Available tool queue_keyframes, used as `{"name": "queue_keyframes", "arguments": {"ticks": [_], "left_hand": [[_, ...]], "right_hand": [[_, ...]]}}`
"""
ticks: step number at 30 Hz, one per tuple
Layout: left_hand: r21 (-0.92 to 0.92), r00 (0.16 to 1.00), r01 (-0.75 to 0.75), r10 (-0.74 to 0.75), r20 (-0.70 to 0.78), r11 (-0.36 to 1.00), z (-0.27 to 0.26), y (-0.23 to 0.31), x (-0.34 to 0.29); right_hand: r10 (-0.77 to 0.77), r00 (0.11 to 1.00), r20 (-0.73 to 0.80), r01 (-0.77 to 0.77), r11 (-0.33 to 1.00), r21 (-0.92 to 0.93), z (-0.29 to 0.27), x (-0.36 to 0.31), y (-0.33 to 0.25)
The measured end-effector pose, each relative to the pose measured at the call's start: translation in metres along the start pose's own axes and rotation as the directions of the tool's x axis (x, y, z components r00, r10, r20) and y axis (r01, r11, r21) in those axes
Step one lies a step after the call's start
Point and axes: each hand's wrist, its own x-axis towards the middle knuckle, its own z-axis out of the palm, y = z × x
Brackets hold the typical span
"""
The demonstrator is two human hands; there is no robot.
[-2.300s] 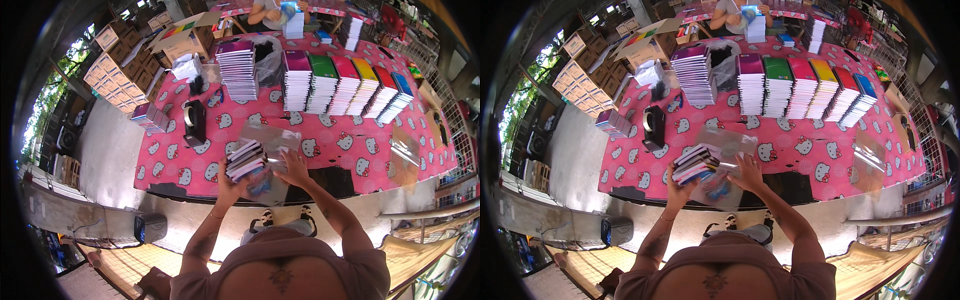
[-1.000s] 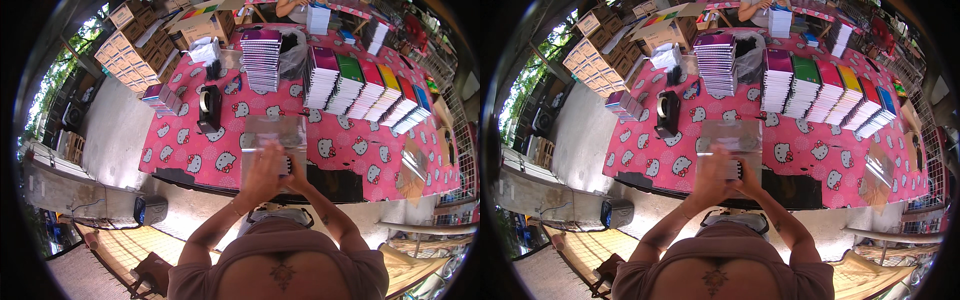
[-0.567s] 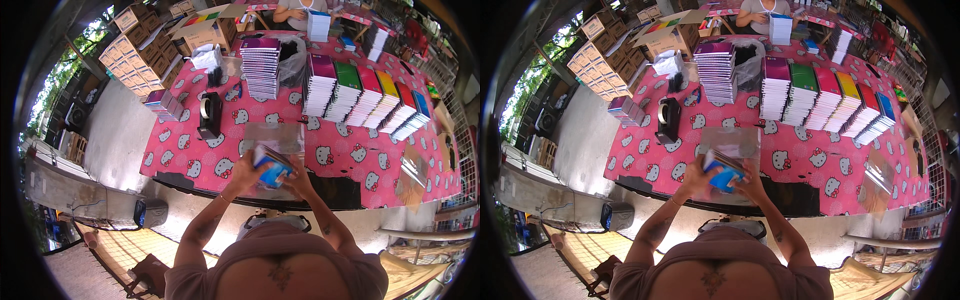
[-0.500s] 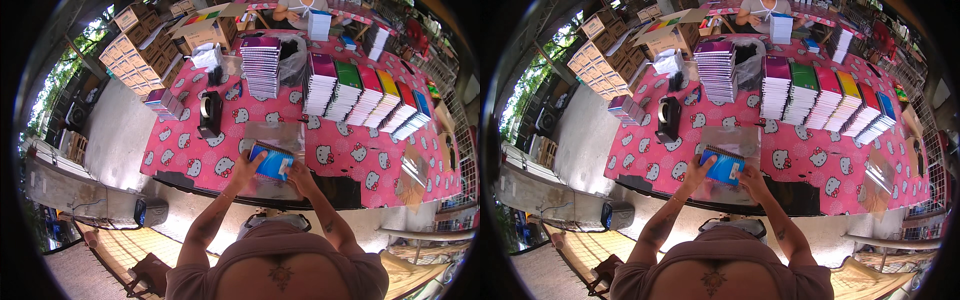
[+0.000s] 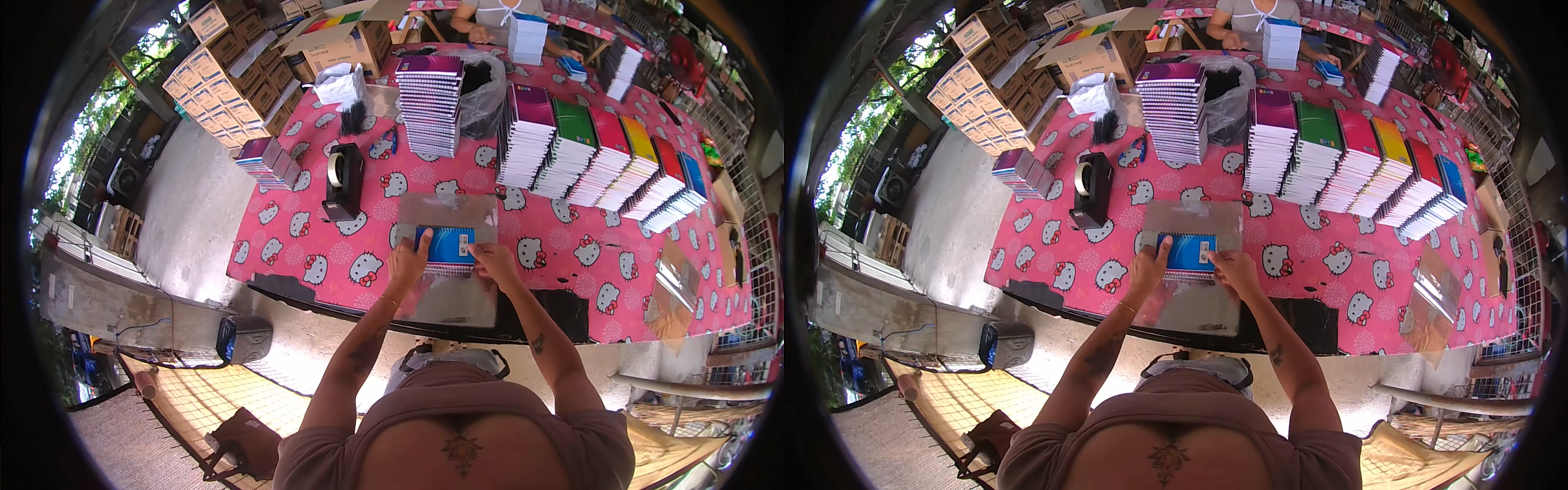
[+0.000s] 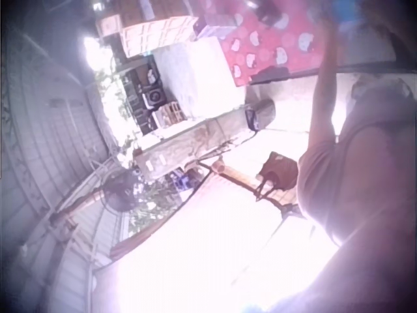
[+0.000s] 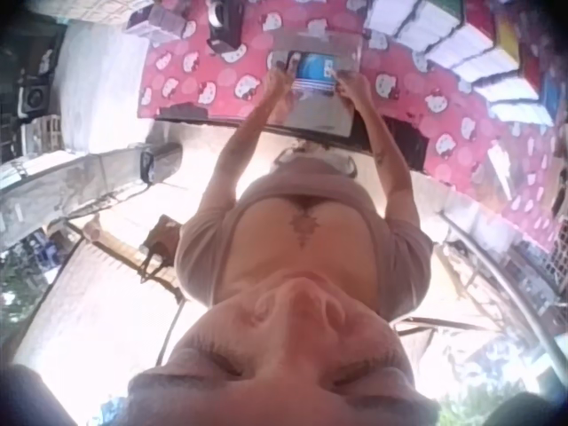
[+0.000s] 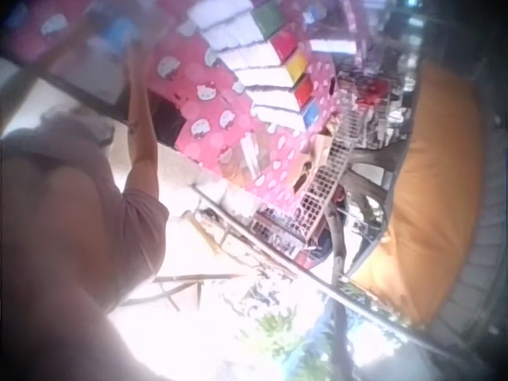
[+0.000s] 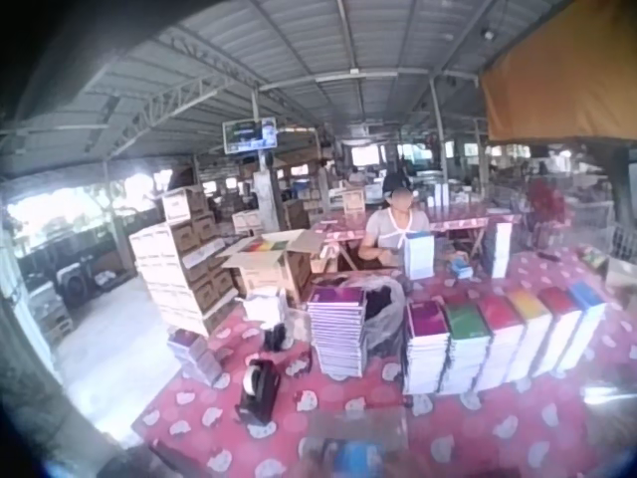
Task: The person places a notebook onto a plastic sheet on a table, wraps the sheet around the notebook, and secures the packaging with tape.
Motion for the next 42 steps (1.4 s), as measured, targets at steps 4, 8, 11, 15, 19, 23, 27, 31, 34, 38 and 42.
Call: {"name": "queue_keyframes", "arguments": {"ticks": [4,8,11,15,19,23,27,31,34,38,42], "left_hand": [[-0.085,0.997,0.081,-0.079,0.024,0.993,-0.012,-0.009,0.006],[-0.151,0.935,-0.238,0.184,-0.305,0.959,-0.027,0.008,-0.03],[-0.491,0.926,-0.305,0.375,0.048,0.816,0.018,-0.002,-0.101],[-0.849,0.861,0.5,0.009,0.509,0.168,0.054,-0.018,-0.1],[-0.877,0.955,0.216,-0.279,0.099,0.429,0.0,-0.163,-0.068],[-0.683,0.94,-0.192,0.331,0.078,0.705,-0.041,-0.118,-0.073],[-0.136,0.726,-0.607,0.615,0.308,0.783,-0.044,-0.091,-0.07],[-0.262,0.612,-0.684,0.731,0.303,0.681,-0.052,-0.087,-0.066],[-0.121,0.575,-0.779,0.778,0.254,0.615,-0.05,-0.088,-0.064],[-0.097,0.605,-0.769,0.769,0.206,0.632,-0.048,-0.081,-0.064],[-0.105,0.577,-0.793,0.796,0.182,0.6,-0.048,-0.08,-0.065]], "right_hand": [[0.027,0.999,0.03,-0.03,0.994,0.105,0.002,0.0,0.004],[-0.001,0.982,-0.187,0.074,0.92,0.384,-0.003,-0.003,0.056],[-0.222,0.899,-0.377,0.325,0.916,0.236,0.03,-0.047,0.063],[-0.387,0.823,-0.415,0.418,0.908,-0.017,0.036,-0.054,0.077],[-0.508,0.793,-0.337,0.493,0.859,-0.136,0.04,-0.051,0.079],[-0.611,0.726,0.316,0.687,0.627,-0.368,0.015,-0.078,0.046],[-0.608,0.685,0.401,0.728,0.562,-0.392,0.019,-0.062,0.059],[-0.649,0.619,0.443,0.779,0.434,-0.452,0.019,-0.074,0.043],[-0.542,0.726,0.424,0.686,0.521,-0.508,0.021,-0.071,0.05],[-0.547,0.765,0.339,0.629,0.525,-0.574,0.028,-0.074,0.045],[-0.617,0.703,0.353,0.66,0.383,-0.647,0.025,-0.088,0.041]]}}
